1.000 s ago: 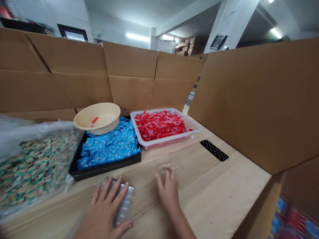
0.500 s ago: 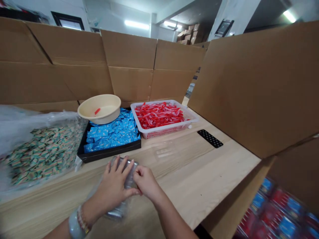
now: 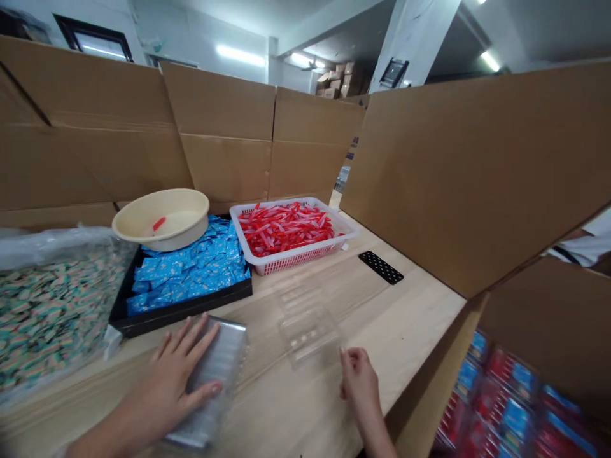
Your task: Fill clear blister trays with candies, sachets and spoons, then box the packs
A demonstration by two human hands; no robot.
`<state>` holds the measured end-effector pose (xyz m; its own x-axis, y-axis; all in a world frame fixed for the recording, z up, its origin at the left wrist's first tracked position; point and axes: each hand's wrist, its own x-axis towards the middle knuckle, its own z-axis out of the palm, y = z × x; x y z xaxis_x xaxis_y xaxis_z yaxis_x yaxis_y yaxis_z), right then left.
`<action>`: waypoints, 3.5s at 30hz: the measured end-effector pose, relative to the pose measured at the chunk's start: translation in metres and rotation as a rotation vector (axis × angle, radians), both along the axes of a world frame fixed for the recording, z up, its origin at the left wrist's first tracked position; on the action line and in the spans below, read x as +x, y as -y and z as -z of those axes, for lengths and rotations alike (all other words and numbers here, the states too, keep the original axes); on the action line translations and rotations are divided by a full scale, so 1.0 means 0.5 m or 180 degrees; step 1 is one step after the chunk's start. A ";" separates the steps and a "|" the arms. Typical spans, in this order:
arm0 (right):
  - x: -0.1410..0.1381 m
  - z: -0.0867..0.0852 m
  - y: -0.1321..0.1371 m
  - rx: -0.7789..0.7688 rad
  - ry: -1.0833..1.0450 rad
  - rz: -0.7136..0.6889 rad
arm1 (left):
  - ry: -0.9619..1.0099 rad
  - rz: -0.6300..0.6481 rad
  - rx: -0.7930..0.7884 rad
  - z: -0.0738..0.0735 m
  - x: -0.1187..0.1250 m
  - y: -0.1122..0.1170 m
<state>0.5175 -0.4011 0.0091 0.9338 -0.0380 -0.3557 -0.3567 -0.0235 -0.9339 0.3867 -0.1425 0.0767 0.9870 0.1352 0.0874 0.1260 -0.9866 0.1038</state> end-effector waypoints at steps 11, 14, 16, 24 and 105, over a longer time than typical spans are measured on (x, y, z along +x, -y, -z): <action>-0.086 -0.025 -0.270 0.2680 -0.0704 -0.2182 | 0.0009 -0.0085 -0.0061 -0.005 -0.010 0.011; -0.073 -0.028 -0.252 0.2526 -0.0724 -0.2287 | -0.0087 0.0015 -0.0121 -0.010 -0.011 0.012; -0.071 -0.041 -0.257 0.1927 -0.0427 -0.2419 | -0.0158 0.0044 -0.0140 -0.015 -0.005 0.020; -0.114 -0.084 -0.174 0.0813 0.0312 -0.1970 | 0.0048 -0.0293 0.0133 -0.017 -0.008 0.046; -0.005 0.071 0.042 -0.4205 0.2884 -0.2013 | -0.0536 0.0035 -0.0880 0.123 0.141 0.109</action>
